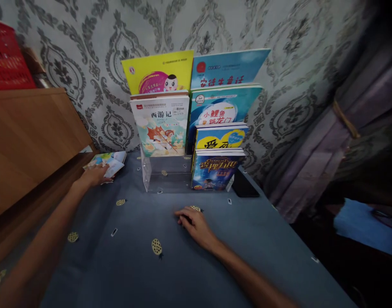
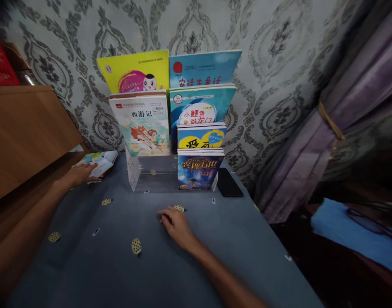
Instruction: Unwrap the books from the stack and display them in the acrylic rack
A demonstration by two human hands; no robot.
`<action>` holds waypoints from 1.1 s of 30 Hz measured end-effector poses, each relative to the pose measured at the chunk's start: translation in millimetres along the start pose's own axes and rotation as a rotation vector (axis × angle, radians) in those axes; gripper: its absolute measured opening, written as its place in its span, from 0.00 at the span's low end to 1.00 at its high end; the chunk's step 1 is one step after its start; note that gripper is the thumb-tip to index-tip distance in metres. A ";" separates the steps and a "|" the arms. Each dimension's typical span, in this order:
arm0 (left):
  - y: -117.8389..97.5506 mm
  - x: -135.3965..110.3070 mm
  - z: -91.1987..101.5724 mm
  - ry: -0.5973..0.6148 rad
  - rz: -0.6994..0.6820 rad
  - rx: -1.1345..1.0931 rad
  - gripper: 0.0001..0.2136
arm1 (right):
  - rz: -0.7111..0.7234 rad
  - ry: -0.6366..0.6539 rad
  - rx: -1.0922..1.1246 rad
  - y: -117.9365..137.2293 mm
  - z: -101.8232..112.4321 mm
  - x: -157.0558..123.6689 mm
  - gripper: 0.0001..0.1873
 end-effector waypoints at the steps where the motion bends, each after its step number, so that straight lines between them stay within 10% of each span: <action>1: -6.9 1.4 1.4 -0.042 0.025 -0.026 0.32 | 0.004 0.001 -0.003 1.0 0.3 0.0 0.15; 8: -48.8 3.2 -15.6 -0.083 0.230 -0.158 0.28 | 0.004 -0.006 0.002 4.9 0.6 -1.1 0.16; 22: -78.0 -79.0 -42.8 -0.098 0.043 0.096 0.24 | 0.020 -0.010 -0.045 2.9 -1.0 -0.6 0.14; 28: -114.1 -111.9 -24.0 -0.030 -0.035 0.037 0.23 | 0.027 -0.009 -0.055 0.9 -1.9 -1.0 0.15; 33: -86.8 -93.8 0.4 -0.066 0.098 -0.125 0.26 | 0.049 -0.017 -0.061 1.9 -1.8 -0.9 0.14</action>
Point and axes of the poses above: each hand's wrist, its own x-axis towards the middle knuckle, its own z-axis out of the back of the hand, y = z × x, the point moved 2 cm from there along x, towards the middle knuckle, and after that the axes turned 8 degrees about y, right-handed, at the moved point
